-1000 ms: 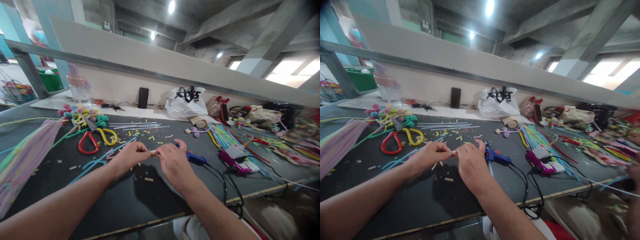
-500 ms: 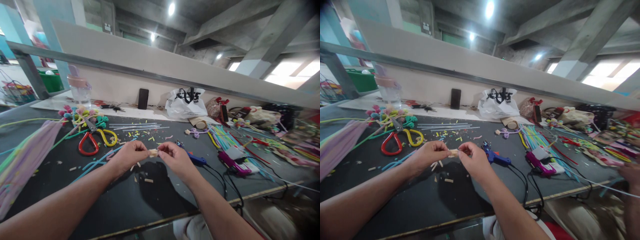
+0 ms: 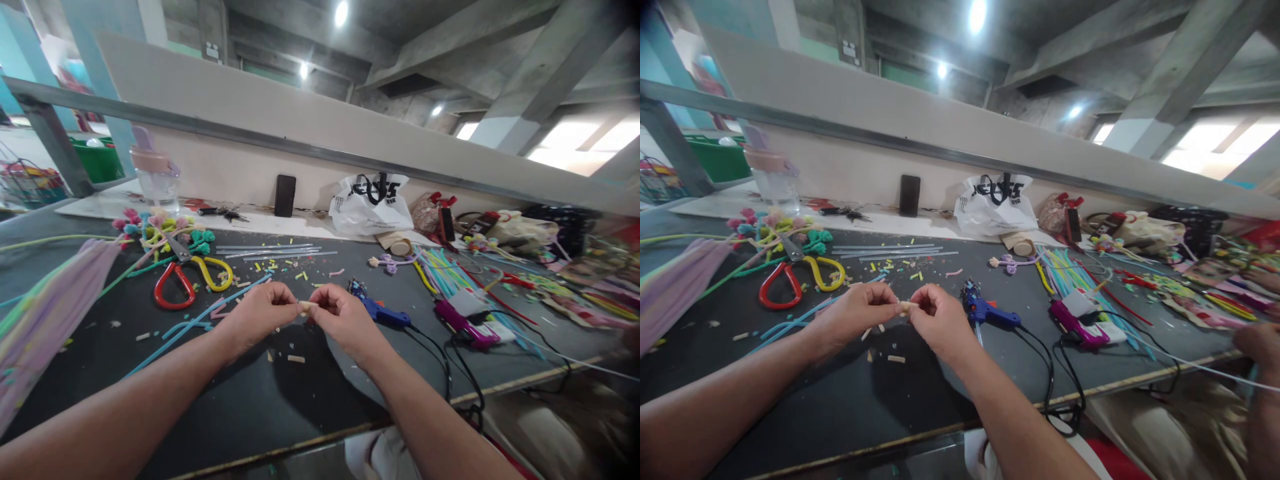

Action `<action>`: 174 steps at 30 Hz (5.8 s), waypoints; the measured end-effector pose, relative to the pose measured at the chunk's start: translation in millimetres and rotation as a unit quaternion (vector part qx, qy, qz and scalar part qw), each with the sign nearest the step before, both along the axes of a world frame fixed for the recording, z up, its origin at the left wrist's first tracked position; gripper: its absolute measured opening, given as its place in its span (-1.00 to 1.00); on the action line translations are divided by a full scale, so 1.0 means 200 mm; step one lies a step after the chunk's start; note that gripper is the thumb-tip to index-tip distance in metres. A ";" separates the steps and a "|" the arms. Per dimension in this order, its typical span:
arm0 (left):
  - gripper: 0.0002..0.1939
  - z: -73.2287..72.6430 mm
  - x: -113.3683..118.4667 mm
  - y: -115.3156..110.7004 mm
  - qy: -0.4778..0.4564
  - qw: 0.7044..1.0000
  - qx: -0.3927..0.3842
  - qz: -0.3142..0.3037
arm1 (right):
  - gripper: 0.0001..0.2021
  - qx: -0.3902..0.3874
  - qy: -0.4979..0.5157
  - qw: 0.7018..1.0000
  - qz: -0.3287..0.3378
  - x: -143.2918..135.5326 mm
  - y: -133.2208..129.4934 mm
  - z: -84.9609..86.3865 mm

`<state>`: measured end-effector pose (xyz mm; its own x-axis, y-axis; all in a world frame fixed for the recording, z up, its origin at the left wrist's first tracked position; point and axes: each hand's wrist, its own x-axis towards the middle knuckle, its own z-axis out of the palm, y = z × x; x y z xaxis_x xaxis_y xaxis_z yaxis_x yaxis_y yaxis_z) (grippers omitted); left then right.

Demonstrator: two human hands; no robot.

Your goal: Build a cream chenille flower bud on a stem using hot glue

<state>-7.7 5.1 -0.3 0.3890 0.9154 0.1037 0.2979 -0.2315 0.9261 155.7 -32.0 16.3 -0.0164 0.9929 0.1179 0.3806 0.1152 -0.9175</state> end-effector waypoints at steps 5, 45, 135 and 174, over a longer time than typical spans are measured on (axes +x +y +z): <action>-0.70 0.01 0.01 -0.01 -0.005 1.000 -0.019 0.002 | -0.92 0.016 -0.042 0.999 -0.011 0.00 0.01 -0.02; -0.79 0.02 -0.01 0.00 -0.075 0.987 -0.128 -0.054 | -0.90 -0.021 0.001 0.999 0.026 0.05 0.01 0.03; -0.64 0.04 -0.10 0.11 -0.129 0.942 -0.292 -0.104 | -0.51 -0.089 -0.541 0.833 -0.069 0.53 0.04 0.07; -0.79 0.03 -0.05 0.08 0.030 0.999 -0.045 -0.003 | -0.88 0.235 -0.336 0.907 0.098 0.29 -0.09 0.01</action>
